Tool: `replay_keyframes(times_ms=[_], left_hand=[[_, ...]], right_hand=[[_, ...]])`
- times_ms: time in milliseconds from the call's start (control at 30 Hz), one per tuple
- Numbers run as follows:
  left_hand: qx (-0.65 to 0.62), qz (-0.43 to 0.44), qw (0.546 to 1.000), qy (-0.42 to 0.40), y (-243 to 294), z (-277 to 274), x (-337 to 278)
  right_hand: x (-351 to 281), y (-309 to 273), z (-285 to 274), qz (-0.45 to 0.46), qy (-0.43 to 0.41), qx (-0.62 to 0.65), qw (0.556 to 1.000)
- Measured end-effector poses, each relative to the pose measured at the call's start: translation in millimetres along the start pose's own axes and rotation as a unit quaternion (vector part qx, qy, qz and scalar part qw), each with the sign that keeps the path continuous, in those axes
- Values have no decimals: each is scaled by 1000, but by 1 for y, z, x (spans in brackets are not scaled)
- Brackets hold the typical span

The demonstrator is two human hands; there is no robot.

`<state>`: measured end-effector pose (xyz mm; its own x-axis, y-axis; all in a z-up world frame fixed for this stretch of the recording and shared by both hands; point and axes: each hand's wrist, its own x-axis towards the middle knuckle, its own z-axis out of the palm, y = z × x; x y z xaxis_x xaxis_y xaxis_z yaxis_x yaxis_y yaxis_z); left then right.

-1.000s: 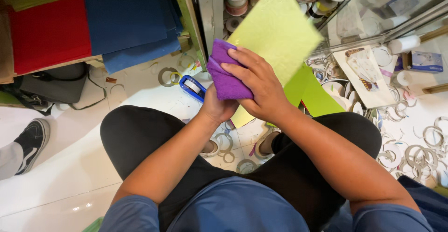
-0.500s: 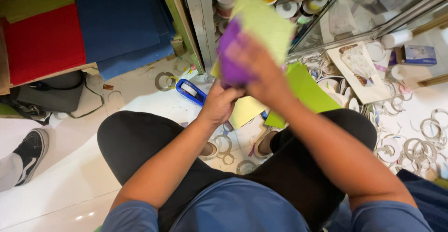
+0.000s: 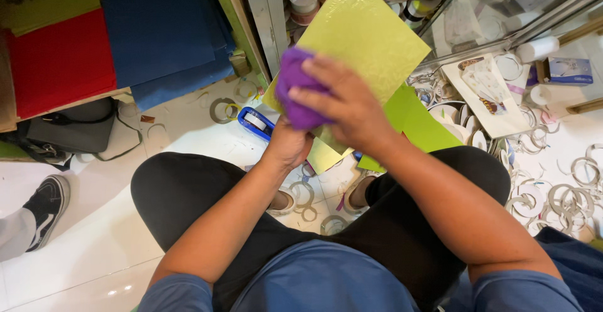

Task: The person sits on the floor and wipes the surface of several sheets of yellow paper using a purple cloth. They handle the sheets one at a time, wiping each side before placing them into a stack on a nearby shelf.

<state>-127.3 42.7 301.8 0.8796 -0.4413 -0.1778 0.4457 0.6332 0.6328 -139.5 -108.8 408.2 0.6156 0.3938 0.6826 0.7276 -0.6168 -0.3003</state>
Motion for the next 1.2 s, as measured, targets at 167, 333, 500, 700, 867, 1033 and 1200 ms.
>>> replay_keyframes(times_ms=[167,333,500,700,867,1033,1200], left_hand=[[54,-40,997,31,12,5,-11],[60,-38,997,1,13,3,-9],[250,-63,966,3,26,6,-13],[11,-68,985,159,26,12,-1],[-113,-57,991,42,68,51,-18],[-98,-22,994,-34,62,35,-17],[-95,25,991,-94,59,44,-20]], right_hand=[[3,33,-49,129,34,-33,991],[31,9,-38,496,109,364,781],[3,59,-52,99,37,-112,988],[9,43,-33,103,-57,23,993],[-31,0,16,26,-109,-18,994],[-20,59,-21,42,-75,-119,989],[-50,45,24,73,-28,111,991]])
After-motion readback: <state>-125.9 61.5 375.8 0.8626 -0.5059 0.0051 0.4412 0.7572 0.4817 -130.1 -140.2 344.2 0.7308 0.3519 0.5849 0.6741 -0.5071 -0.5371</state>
